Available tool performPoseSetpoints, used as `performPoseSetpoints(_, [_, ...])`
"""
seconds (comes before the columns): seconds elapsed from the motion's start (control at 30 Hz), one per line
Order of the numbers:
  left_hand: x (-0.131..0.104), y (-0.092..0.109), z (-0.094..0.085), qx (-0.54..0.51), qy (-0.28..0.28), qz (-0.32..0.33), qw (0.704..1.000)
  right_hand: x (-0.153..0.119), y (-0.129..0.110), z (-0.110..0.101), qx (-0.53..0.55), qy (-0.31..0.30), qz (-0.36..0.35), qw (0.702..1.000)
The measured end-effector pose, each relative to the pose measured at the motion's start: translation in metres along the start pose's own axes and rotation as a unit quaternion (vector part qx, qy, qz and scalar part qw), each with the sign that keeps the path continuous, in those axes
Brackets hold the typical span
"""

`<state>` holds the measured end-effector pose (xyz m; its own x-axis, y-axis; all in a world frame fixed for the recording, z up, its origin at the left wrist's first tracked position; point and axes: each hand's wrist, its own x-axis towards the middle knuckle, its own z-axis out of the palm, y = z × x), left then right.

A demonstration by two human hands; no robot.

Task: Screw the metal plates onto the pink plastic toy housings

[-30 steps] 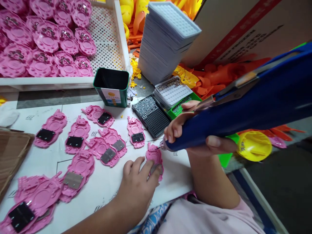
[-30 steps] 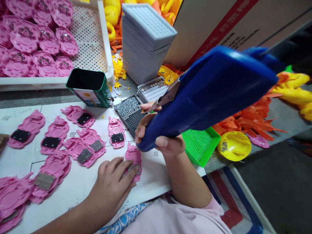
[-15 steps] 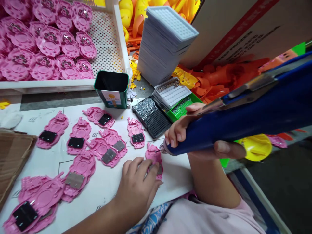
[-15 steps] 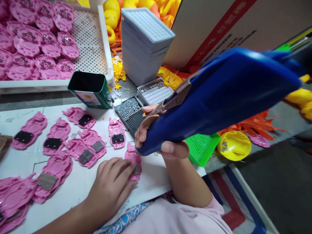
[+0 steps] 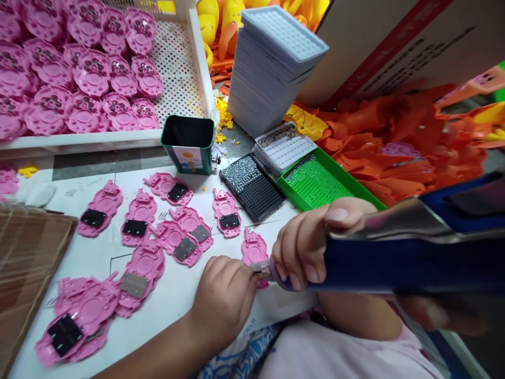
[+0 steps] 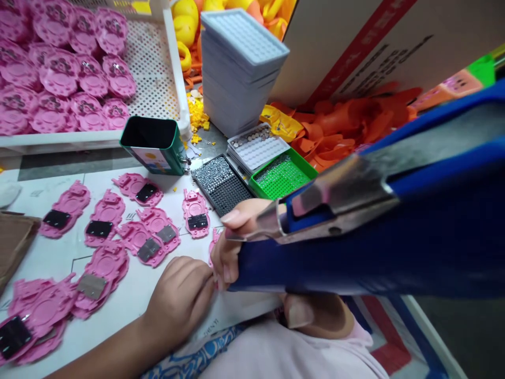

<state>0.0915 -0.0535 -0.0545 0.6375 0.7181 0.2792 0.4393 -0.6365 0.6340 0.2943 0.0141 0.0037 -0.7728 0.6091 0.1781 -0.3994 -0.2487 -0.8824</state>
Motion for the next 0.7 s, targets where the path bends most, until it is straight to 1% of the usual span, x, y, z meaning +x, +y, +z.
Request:
performPoseSetpoints(0.17, [0.001,0.001,-0.001,0.007,-0.001,0.000,1.000,0.002,0.004,0.003,0.005,-0.011,-0.003,1.000])
performPoseSetpoints(0.23, [0.001,0.000,-0.001,0.006,-0.002,0.001,1.000,-0.001,0.007,0.003,0.013,0.002,-0.001,1.000])
performPoseSetpoints(0.37, [0.001,-0.002,-0.001,0.002,-0.001,-0.002,1.000,-0.001,0.004,-0.003,-0.007,-0.006,0.009,1.000])
performPoseSetpoints(0.43, [0.001,-0.002,-0.001,0.004,0.001,-0.009,1.000,0.001,-0.002,-0.007,-0.031,-0.030,0.009,0.999])
performPoseSetpoints(0.5, [0.001,-0.001,0.000,0.010,0.008,-0.019,1.000,0.002,-0.005,-0.007,-0.065,-0.069,0.014,0.995])
performPoseSetpoints(0.53, [0.001,-0.001,0.000,0.014,0.015,-0.023,1.000,0.002,-0.004,-0.006,-0.082,-0.069,-0.001,0.994])
performPoseSetpoints(0.57, [0.001,0.000,0.000,0.018,0.022,-0.025,0.999,0.000,-0.002,-0.003,-0.099,-0.047,-0.032,0.993])
performPoseSetpoints(0.6, [0.000,0.001,0.001,0.022,0.027,-0.023,0.999,-0.002,0.002,0.001,-0.114,0.013,-0.090,0.989])
performPoseSetpoints(0.63, [0.000,0.001,0.001,0.027,0.026,-0.018,0.999,-0.005,0.007,0.006,-0.126,0.107,-0.168,0.972])
performPoseSetpoints(0.67, [-0.001,0.002,0.002,0.033,0.019,-0.010,0.999,-0.007,0.011,0.011,-0.144,0.192,-0.221,0.945])
performPoseSetpoints(0.7, [-0.002,0.002,0.003,0.039,0.005,0.000,0.999,-0.009,0.015,0.015,-0.157,0.256,-0.244,0.922])
